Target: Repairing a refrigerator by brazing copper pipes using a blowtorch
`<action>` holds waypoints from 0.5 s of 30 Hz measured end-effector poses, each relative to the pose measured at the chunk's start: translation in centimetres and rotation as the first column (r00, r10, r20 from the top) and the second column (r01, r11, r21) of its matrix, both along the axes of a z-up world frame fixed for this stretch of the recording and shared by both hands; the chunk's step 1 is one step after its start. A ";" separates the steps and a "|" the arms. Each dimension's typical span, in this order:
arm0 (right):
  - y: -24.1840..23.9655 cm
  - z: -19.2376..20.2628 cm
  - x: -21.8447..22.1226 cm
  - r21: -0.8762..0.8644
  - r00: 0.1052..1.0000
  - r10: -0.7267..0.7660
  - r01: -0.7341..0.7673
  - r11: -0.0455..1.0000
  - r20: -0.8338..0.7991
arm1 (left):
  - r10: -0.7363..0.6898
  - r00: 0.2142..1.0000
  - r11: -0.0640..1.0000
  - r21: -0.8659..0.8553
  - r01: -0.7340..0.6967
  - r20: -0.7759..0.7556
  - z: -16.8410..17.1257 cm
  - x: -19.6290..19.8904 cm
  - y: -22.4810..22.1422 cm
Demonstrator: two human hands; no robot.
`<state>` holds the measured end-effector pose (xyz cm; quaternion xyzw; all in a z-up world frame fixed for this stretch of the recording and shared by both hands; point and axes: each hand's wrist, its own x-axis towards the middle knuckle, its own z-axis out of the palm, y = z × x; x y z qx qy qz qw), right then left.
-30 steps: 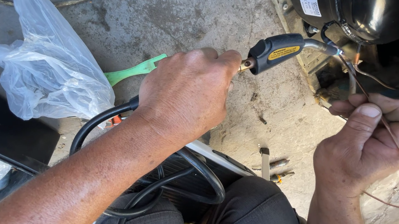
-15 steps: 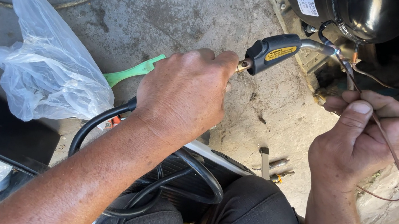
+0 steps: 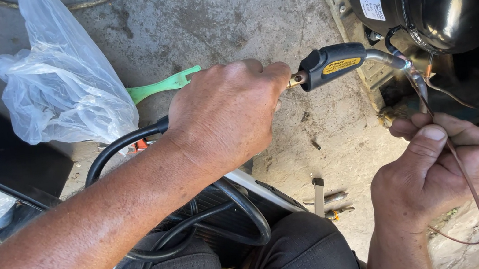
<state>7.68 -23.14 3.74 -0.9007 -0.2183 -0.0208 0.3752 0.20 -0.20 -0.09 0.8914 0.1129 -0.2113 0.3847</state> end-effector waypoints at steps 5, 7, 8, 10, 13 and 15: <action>0.0 -0.2 0.0 0.003 1.000 0.001 -0.001 1.000 0.007 | 0.010 1.000 1.000 -0.002 -0.010 -0.009 0.1 0.1 0.0; 0.2 -0.3 0.0 0.064 1.000 -0.027 0.027 0.998 -0.011 | 0.013 1.000 1.000 -0.001 -0.013 -0.006 0.1 0.0 0.1; 0.2 -0.3 0.0 0.065 1.000 -0.026 0.026 0.998 -0.011 | 0.013 1.000 1.000 0.001 -0.013 -0.006 0.1 0.1 0.1; 0.2 -0.4 0.1 0.064 1.000 -0.014 0.014 0.998 0.001 | 0.003 1.000 1.000 -0.009 -0.003 -0.027 0.2 0.1 0.1; 0.5 -0.2 -0.1 0.056 0.999 -0.037 0.038 0.998 -0.024 | 0.010 1.000 1.000 0.003 -0.010 -0.006 0.0 0.0 0.0; 0.5 -0.4 0.0 0.047 1.000 -0.023 0.024 0.999 -0.020 | 0.010 1.000 1.000 0.005 -0.010 -0.004 0.0 0.0 0.1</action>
